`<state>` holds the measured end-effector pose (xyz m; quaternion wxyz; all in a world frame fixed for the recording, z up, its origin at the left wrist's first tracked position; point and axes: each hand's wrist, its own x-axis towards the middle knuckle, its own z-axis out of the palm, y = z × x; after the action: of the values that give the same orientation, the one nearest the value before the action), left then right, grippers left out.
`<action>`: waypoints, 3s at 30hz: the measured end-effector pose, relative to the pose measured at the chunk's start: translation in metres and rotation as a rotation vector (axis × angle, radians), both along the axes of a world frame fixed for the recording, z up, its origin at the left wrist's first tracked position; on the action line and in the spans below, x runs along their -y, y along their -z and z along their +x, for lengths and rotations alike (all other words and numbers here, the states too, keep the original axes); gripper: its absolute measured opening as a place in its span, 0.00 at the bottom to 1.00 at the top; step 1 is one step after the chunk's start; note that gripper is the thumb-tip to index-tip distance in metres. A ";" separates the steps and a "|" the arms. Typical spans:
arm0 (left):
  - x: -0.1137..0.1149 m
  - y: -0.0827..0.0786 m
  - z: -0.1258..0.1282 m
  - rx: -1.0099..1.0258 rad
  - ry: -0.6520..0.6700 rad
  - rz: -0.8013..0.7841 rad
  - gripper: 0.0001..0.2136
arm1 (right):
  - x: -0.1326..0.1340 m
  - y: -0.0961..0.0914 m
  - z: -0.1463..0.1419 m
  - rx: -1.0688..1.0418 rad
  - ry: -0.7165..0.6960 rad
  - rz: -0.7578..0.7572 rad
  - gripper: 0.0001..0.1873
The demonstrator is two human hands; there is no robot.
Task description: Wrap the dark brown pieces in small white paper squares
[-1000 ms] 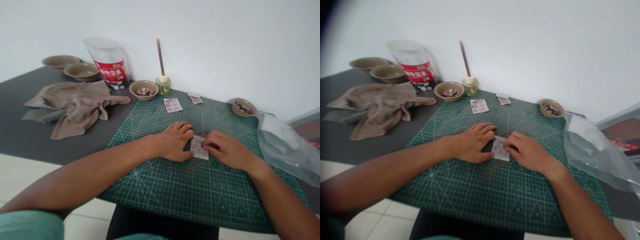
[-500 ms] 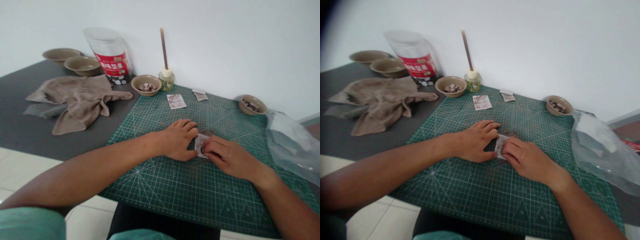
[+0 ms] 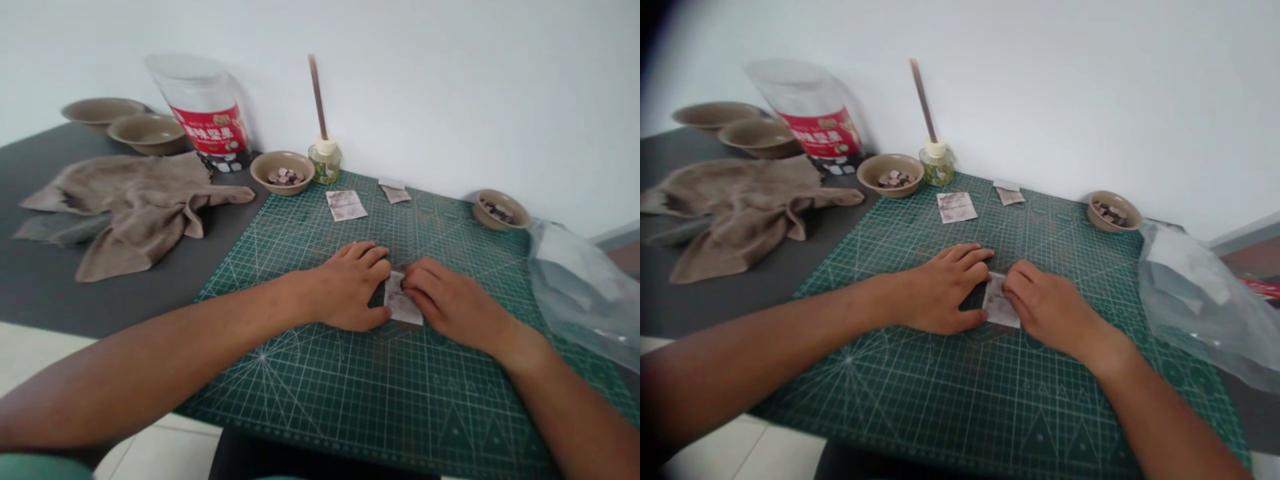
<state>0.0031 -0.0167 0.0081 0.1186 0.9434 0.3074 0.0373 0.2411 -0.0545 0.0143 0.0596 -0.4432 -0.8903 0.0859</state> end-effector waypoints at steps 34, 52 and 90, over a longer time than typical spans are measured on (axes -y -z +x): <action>-0.004 0.002 0.000 -0.014 0.024 0.010 0.26 | -0.006 -0.002 0.010 -0.068 0.003 -0.009 0.05; -0.008 0.000 -0.001 -0.033 0.040 -0.034 0.26 | 0.008 -0.002 0.006 -0.120 -0.100 -0.069 0.06; -0.009 0.007 0.000 -0.015 0.026 -0.034 0.27 | 0.004 0.001 -0.003 -0.086 0.119 0.035 0.04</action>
<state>0.0029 -0.0073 0.0009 0.1329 0.9454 0.2967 0.0234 0.2386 -0.0588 0.0131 0.1108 -0.4903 -0.8602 0.0856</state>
